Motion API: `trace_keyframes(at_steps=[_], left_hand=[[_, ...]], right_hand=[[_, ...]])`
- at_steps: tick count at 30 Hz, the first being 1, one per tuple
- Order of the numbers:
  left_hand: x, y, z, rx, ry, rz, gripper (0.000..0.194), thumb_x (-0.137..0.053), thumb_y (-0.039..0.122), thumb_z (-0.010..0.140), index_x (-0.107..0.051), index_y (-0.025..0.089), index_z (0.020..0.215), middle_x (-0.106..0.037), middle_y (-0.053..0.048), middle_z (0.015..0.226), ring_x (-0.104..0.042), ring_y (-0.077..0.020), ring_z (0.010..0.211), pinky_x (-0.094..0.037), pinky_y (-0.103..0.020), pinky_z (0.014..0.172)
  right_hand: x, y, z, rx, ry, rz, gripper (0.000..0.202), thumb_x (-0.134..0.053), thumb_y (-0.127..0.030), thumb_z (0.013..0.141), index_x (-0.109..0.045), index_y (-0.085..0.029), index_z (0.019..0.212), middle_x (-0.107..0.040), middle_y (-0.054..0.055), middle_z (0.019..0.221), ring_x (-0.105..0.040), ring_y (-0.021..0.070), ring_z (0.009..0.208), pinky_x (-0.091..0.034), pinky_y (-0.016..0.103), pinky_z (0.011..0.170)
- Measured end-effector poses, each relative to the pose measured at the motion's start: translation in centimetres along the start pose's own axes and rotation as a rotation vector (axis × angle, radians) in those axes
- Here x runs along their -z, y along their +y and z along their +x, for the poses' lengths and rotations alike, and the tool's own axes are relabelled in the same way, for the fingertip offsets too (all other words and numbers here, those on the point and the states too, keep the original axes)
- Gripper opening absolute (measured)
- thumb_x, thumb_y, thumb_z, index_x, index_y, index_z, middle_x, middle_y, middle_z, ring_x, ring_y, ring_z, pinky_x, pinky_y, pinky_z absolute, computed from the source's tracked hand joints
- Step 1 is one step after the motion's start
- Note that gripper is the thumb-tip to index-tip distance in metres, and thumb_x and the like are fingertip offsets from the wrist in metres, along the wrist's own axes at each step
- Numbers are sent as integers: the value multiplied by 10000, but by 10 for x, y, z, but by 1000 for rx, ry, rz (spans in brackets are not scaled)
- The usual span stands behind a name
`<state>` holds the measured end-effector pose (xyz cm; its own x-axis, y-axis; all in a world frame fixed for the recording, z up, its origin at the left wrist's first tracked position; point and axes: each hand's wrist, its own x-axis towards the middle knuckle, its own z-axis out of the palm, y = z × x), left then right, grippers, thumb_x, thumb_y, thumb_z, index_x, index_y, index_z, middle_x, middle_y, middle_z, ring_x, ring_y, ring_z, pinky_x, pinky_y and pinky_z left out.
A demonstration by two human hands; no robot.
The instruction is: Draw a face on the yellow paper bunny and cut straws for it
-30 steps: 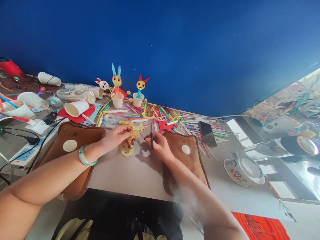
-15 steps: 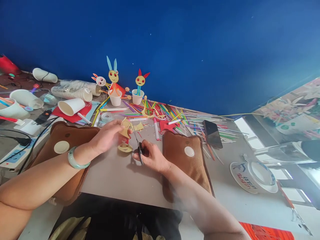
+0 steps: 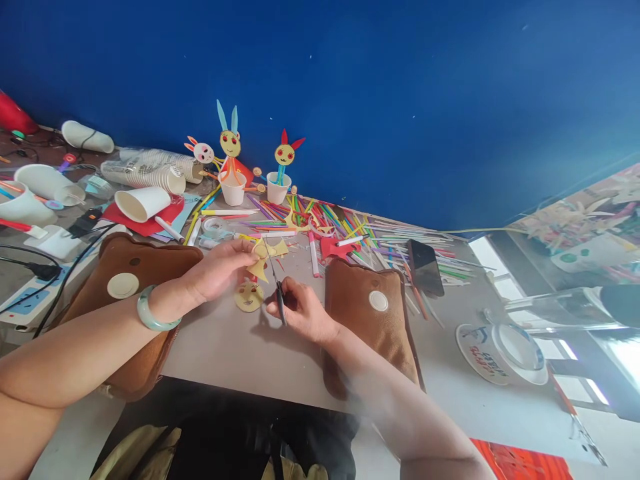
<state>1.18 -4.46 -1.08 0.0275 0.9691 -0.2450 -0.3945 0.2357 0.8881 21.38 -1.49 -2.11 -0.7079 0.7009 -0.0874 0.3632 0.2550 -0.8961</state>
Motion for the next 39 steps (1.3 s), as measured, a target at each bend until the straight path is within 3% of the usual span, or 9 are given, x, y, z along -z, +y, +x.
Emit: trace_keyframes(at_steps=[15,39], left_hand=[[3,-6,0,-54,-41,47,171,-698,263,718,-589,152,789,-669,-2,755,-657,-144,722,-543,-295,674],[3,-6,0,-31,-72,30,201,-701,272,736,-545,165,801,-676,0,793,-691,-156,683,-535,-278,640]], right_hand=[[-2,-5,-1,-45,18,99,505,-667,-657,697,-452,-201,685,-585,-2,655,-458,109,575,-386,247,539],[-1,-8,-1,-47,9,96,522,-664,-674,692,-469,-190,675,-550,-4,640,-444,106,578,-377,246,536]])
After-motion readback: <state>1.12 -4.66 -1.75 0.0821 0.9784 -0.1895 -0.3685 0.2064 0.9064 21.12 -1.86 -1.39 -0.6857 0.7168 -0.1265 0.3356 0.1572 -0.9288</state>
